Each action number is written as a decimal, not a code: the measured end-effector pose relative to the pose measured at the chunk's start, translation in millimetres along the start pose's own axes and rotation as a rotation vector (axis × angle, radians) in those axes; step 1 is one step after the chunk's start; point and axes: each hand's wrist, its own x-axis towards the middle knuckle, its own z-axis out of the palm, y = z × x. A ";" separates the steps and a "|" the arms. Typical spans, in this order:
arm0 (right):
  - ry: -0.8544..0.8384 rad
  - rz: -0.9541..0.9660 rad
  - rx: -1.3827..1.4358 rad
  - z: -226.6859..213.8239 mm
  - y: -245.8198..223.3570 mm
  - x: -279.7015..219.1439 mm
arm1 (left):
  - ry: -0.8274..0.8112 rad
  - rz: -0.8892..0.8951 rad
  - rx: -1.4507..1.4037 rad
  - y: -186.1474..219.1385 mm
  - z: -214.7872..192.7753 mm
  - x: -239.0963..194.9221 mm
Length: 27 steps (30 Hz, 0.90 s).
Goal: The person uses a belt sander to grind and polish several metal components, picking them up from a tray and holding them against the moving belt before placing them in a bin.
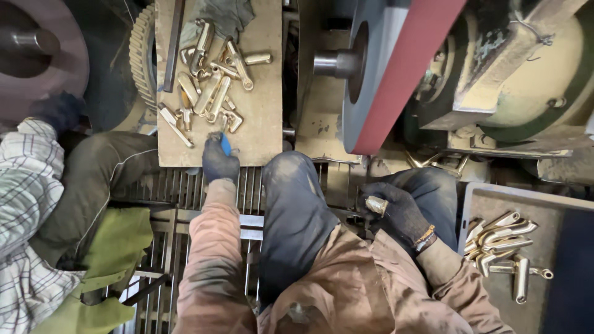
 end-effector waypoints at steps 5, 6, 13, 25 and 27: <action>-0.029 -0.030 0.016 -2.6 5.4 1.4 | -0.049 0.029 0.086 18.7 -9.3 -4.2; -0.030 -0.030 0.016 -2.7 5.7 0.2 | -0.138 -0.080 0.116 22.4 -9.8 -0.4; 0.010 0.024 0.011 -1.9 -2.0 -4.4 | -0.179 -0.048 0.210 15.4 2.7 28.0; 0.011 -0.039 -0.127 -3.2 0.0 -2.0 | -0.291 -0.128 0.353 31.1 -8.8 27.3; 0.016 -0.032 -0.117 -3.0 -1.4 -2.1 | -0.326 -0.136 0.359 36.9 -12.9 30.6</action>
